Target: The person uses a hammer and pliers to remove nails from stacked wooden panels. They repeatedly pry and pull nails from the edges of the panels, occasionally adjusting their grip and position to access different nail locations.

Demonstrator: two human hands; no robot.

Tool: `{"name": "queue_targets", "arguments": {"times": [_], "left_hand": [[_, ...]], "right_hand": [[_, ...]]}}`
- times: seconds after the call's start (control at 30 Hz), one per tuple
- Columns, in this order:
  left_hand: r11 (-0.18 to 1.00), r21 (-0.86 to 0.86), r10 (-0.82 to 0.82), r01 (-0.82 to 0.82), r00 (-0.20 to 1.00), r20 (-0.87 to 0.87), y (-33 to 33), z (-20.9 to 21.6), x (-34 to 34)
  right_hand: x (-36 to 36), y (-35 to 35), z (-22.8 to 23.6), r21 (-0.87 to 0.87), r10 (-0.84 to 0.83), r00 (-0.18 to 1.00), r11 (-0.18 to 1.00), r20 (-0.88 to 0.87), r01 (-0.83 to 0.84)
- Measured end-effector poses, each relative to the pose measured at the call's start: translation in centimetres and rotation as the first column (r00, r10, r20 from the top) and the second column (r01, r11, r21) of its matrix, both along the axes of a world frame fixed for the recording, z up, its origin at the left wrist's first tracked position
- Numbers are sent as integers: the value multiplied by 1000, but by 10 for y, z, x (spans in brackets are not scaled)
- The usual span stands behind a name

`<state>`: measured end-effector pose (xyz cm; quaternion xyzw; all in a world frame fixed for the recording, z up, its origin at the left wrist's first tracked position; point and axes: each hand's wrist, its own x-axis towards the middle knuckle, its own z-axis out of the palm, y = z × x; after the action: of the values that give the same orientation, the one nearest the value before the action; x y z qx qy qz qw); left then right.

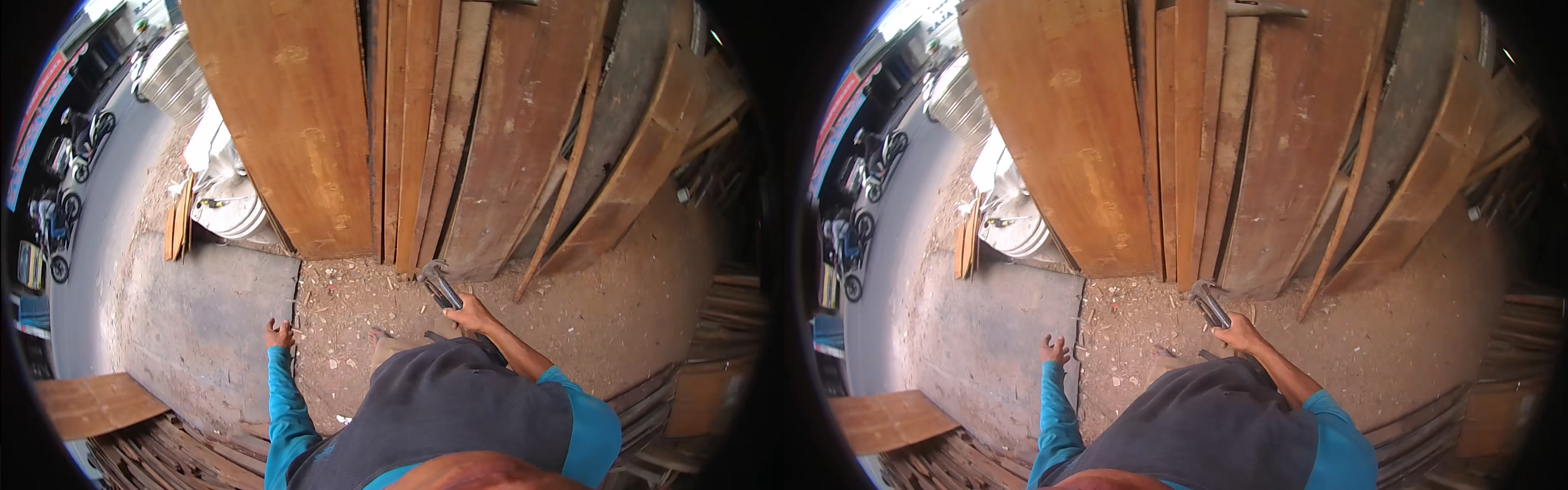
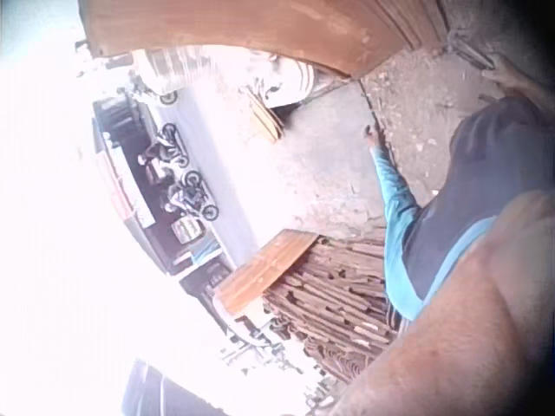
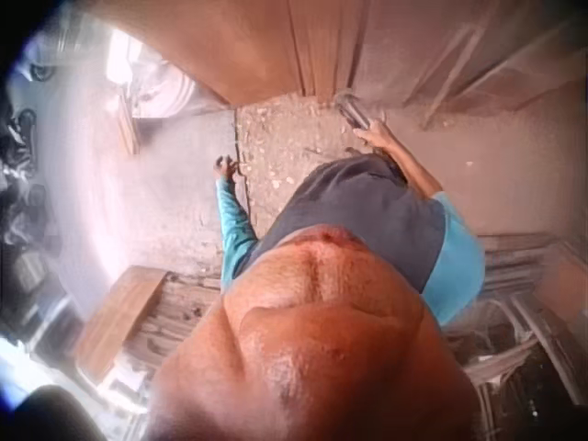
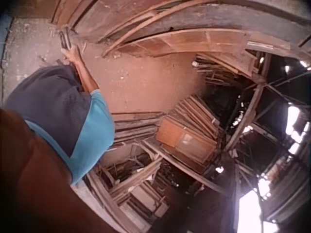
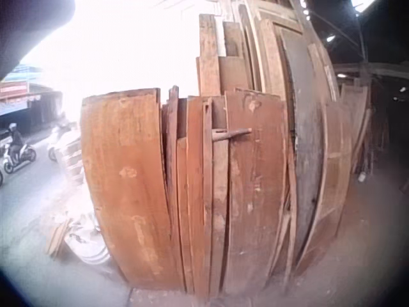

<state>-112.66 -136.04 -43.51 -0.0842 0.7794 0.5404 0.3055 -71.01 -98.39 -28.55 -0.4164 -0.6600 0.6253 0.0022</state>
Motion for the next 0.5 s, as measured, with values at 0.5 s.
{"name": "queue_targets", "arguments": {"times": [0.5], "left_hand": [[543,192,-832,817,495,250,277,19,255]], "right_hand": [[148,-87,27,31,-355,923,935,147,354]]}}
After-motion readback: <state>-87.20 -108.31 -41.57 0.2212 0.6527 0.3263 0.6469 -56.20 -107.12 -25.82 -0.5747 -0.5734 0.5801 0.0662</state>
